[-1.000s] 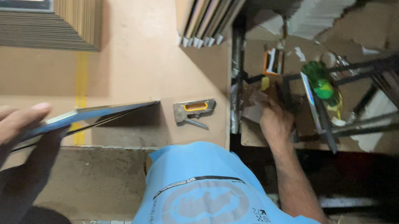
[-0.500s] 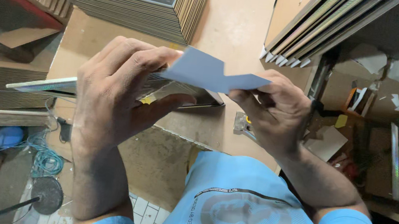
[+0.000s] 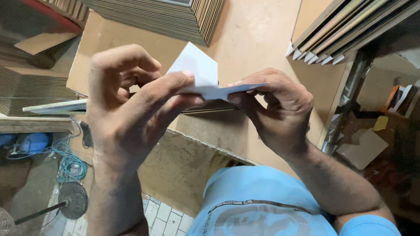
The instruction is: The person folds small white paper corner pieces by hand and uses a hand stapler to staple them onto the corners of a framed picture, working around the frame one corner at a time. They reposition the frame on the workbench between corners and press each protector flat.
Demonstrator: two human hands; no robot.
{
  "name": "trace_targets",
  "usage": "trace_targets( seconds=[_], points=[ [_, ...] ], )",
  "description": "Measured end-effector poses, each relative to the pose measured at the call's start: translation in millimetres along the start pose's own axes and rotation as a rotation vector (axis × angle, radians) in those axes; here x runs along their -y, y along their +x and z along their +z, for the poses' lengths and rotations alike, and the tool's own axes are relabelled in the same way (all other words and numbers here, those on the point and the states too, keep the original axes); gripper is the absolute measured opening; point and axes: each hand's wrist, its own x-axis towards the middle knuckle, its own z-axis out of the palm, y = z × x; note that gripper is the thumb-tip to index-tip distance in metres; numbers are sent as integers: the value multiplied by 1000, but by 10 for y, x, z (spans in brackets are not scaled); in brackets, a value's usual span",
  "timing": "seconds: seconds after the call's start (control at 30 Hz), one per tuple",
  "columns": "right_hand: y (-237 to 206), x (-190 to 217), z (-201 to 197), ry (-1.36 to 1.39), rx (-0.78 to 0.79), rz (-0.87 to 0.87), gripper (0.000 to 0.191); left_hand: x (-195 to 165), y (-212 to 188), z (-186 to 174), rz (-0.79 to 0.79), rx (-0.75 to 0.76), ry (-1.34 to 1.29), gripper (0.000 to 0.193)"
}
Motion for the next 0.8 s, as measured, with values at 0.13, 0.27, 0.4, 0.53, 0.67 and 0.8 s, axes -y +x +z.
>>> trace_targets(
  seconds=[0.13,0.27,0.4,0.53,0.67,0.8],
  points=[
    [24,91,-38,-164,71,-96,28,-100,9,-103,10,110,69,28],
    [175,102,-89,68,336,-37,13,-245,-80,-186,82,189,91,28],
    [279,81,13,587,631,504,24,-428,-223,-261,75,230,37,26],
    [122,170,162,440,733,487,26,-587,-372,-318,157,279,92,37],
    [-79,66,228,197,574,245,24,-656,-628,-254,122,269,170,38],
    [-240,-417,227,-25,368,214,17,-585,-1014,118,86,343,233,37]
  ],
)
